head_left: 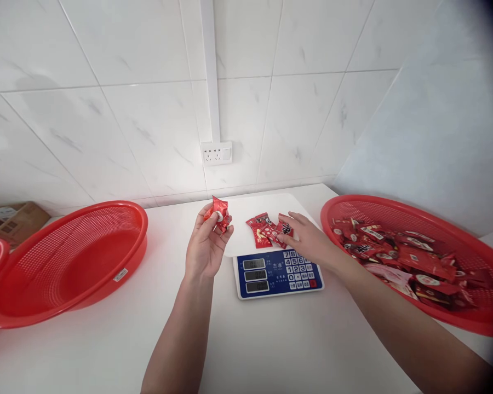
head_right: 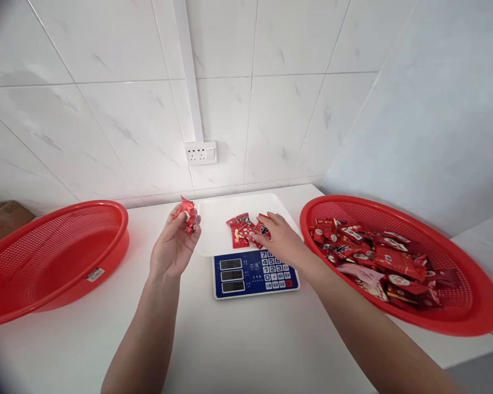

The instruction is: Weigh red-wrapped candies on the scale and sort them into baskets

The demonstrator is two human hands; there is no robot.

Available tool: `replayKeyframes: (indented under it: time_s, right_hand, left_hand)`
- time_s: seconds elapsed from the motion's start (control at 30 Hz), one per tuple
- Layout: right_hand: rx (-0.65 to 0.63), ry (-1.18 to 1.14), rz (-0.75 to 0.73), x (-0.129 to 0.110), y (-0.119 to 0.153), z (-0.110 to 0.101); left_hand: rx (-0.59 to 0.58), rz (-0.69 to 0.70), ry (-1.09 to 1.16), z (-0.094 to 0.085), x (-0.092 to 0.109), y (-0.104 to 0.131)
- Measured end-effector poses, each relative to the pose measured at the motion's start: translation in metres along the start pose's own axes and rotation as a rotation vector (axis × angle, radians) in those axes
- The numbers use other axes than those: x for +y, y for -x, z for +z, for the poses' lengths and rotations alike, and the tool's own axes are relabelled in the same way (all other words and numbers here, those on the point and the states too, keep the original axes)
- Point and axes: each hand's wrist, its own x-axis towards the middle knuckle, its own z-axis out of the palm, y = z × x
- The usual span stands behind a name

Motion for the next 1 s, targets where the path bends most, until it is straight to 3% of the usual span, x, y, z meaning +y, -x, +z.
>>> replayKeyframes:
  time_s: [0.13,0.37,0.53,0.63,0.8,0.93,1.0]
  right_hand:
    - [-0.128,0.026,-0.05,-0.007,-0.003,0.01]
    - [-0.175,0.172,-0.121,-0.036,-0.023,0.031]
    - [-0.221,0.115,-0.093,-0.047,-0.029,0.027]
    - [-0.179,0.063,-0.083,-0.043,-0.02,0.016]
    - [-0.06,0.02,-0.074,-0.004,0.007,-0.02]
    - [0.035,-0.009,0.098,0.056,0.032,-0.057]
    - [0.096,-0.136,0.211,0.088,0.046,-0.073]
  left_hand:
    - [-0.002,0.01,-0.022,0.001,0.001,0.001]
    - [-0.016,0.013,-0.011,0.001,0.002,0.002]
    - [-0.031,0.003,-0.028,0.001,0.002,0.003]
    - [-0.036,0.002,-0.046,0.002,0.002,0.004]
    - [0.01,-0.028,-0.017,0.003,0.004,0.003]
    - [0.073,-0.167,0.088,0.005,0.002,0.0]
    - [0.072,-0.23,0.15,0.006,0.0,-0.001]
